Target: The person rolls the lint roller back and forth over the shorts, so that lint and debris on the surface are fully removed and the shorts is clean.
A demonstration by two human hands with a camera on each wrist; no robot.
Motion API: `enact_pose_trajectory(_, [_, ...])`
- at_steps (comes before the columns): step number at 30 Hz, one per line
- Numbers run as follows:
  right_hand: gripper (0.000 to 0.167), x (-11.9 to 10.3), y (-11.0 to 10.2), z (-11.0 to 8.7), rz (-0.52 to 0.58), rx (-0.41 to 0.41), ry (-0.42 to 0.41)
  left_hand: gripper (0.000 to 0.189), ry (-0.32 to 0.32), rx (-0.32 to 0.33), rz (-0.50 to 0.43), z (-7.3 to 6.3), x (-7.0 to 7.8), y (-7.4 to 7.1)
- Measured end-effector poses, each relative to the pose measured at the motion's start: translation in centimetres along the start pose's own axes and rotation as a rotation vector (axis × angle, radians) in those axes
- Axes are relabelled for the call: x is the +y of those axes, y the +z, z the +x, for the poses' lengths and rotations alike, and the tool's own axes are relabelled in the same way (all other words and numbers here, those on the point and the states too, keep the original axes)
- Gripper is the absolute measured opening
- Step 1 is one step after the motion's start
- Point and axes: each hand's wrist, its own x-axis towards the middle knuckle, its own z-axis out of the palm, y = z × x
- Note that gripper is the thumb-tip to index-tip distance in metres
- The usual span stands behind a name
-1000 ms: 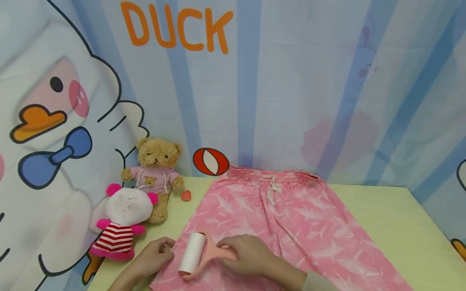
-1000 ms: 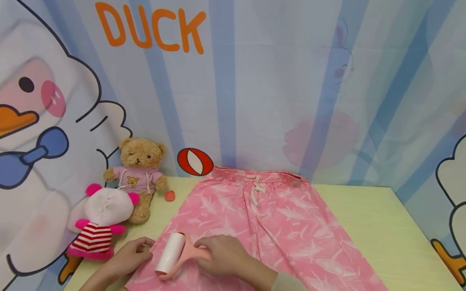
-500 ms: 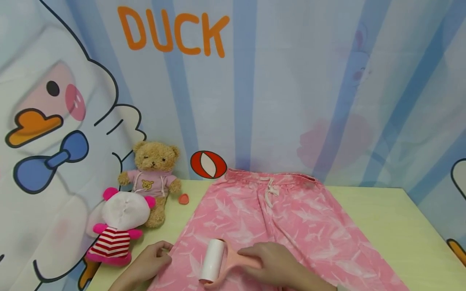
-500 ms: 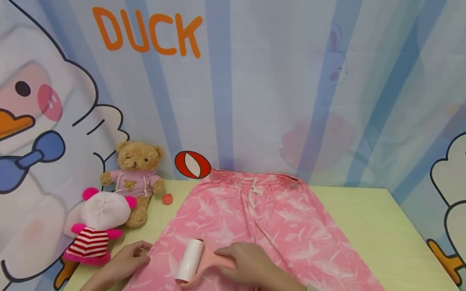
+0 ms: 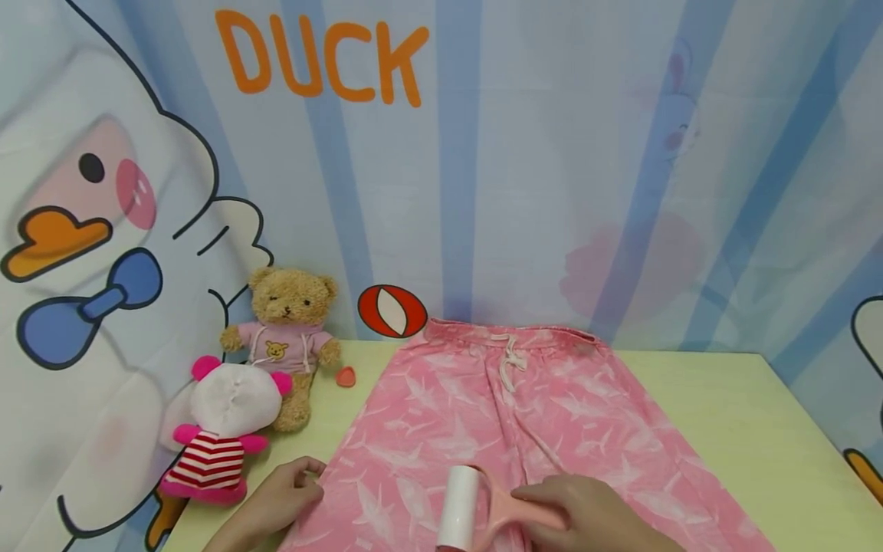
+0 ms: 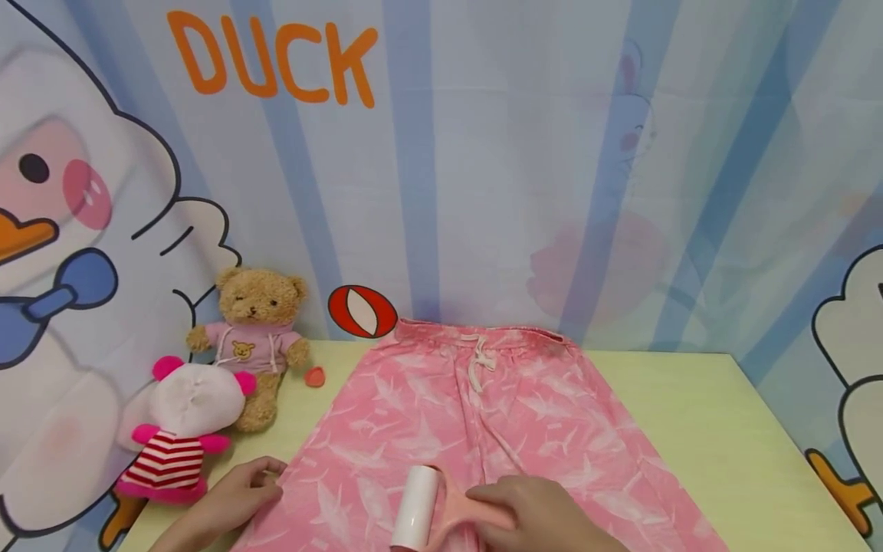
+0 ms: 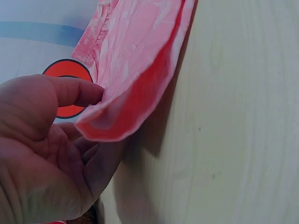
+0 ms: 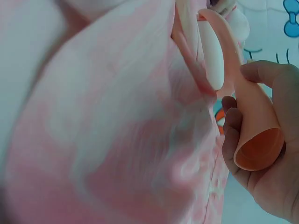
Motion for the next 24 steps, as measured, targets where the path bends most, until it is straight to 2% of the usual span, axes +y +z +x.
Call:
enact_pose_trajectory(3, [0.029,0.4,-0.8,-1.2,0.032,-0.037,0.078,0.034,0.007,0.004,-0.002,-0.1,0.0,0.0])
enact_pose_trajectory(8, [0.034,0.5,-2.0,-3.1,0.093,-0.097,0.273,0.035,0.008,0.001,0.002,-0.1,0.2,0.0])
enact_pose_trajectory(10, [0.036,0.6,-2.3,-3.8,0.109,-0.106,0.318,0.035,0.006,0.001,0.005,-0.2,0.2,0.0])
enact_pose_trajectory(13, [0.042,0.9,-2.5,-4.9,0.099,-0.08,0.324,0.035,0.01,0.002,-0.003,-0.3,0.2,-0.1])
enact_pose_trajectory(17, [0.044,1.5,-2.6,-6.2,0.047,-0.008,0.282,0.034,0.013,0.001,-0.015,-0.4,0.1,0.0])
enact_pose_trajectory(24, [0.038,1.8,-2.5,-6.5,0.011,0.034,0.213,0.033,0.019,-0.005,-0.03,-0.4,0.1,0.0])
